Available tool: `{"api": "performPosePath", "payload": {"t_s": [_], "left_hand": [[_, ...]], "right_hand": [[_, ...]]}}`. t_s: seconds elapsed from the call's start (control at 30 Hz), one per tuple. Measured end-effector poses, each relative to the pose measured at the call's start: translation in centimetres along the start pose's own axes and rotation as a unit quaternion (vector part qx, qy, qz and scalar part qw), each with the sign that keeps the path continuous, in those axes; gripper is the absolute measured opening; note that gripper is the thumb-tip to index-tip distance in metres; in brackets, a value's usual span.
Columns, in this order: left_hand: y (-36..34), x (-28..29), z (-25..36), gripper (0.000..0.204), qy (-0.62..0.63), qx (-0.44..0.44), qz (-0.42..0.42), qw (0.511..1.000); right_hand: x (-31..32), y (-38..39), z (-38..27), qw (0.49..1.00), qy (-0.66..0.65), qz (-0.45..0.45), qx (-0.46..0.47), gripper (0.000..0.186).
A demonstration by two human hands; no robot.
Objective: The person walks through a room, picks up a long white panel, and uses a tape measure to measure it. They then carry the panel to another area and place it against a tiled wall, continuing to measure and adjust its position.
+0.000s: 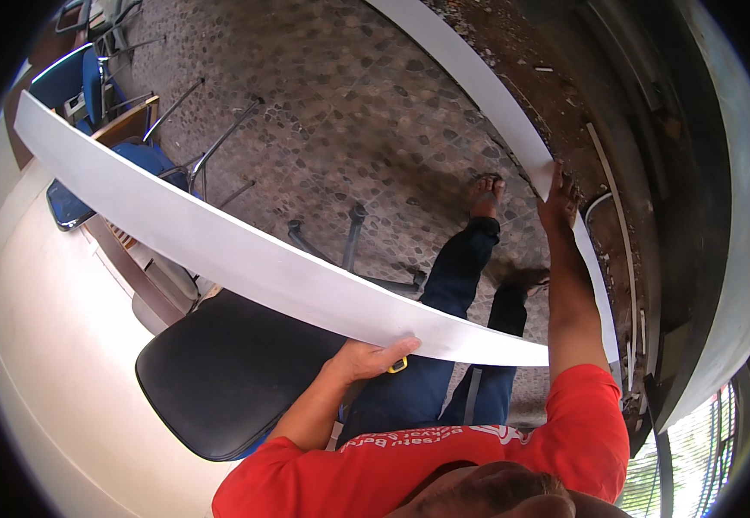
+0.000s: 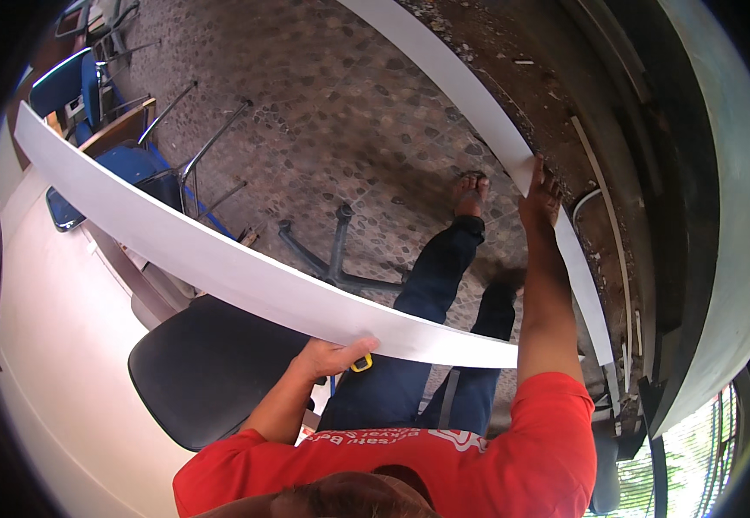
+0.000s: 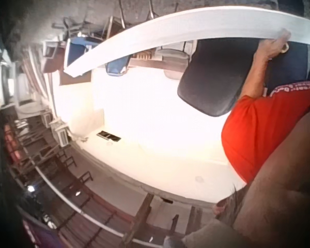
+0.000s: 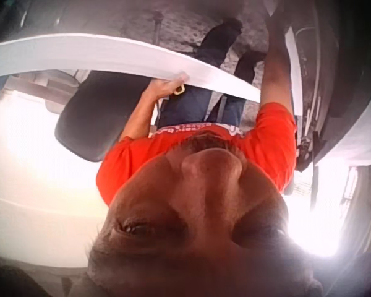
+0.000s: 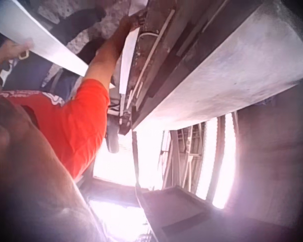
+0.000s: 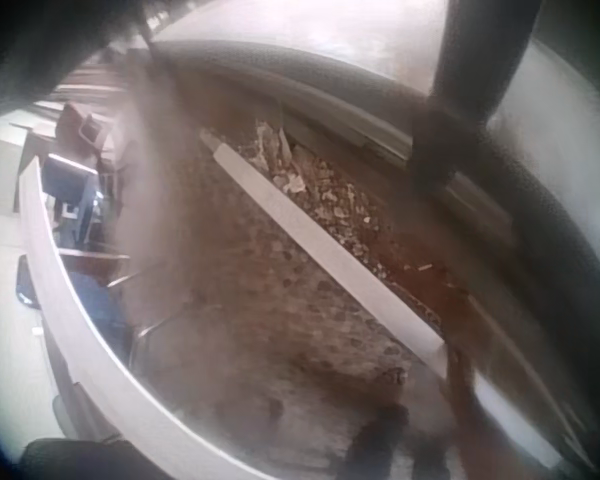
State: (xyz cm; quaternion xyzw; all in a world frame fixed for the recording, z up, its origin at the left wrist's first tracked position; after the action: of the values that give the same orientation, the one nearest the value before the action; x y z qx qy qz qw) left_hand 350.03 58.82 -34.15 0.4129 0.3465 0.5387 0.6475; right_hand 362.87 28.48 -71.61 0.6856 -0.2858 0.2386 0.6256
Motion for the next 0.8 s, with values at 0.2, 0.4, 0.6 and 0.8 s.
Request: {"api": "performPosePath", "payload": {"t_s": [0.2,0.4,0.6,0.8], "left_hand": [[0.6,-0.1,-0.1,0.03,-0.026,-0.023,0.01,0.999],[1.9,-1.2,-0.7,0.041,-0.031,-0.056,0.015,0.998],[5.3,-3.2,-0.3,0.045,-0.015,-0.091,0.037,0.995],[10.5,-6.0,1.0,0.046,0.03,-0.172,0.046,0.984]], "right_hand": [[3.2,4.1,0.7,0.994,-0.075,0.075,0.031,0.115],[8.5,11.2,3.3,0.986,-0.129,0.089,0.06,0.107],[15.8,21.7,4.6,0.97,-0.142,0.157,0.12,0.1],[22.2,35.8,5.9,0.964,-0.214,0.109,0.115,0.097]]}}
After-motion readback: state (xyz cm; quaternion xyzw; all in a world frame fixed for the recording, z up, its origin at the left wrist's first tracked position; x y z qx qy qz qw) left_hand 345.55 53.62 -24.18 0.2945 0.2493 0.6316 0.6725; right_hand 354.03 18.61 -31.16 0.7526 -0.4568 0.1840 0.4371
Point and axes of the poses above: each hand's wrist, its own y-axis away from the middle knuckle, its own x-axis out of the back of the hand, z = x × y, the point moved 6 cm from there along -y, towards the middle knuckle, and after that the axes turned 3 degrees about y, right-handed, at the moved point
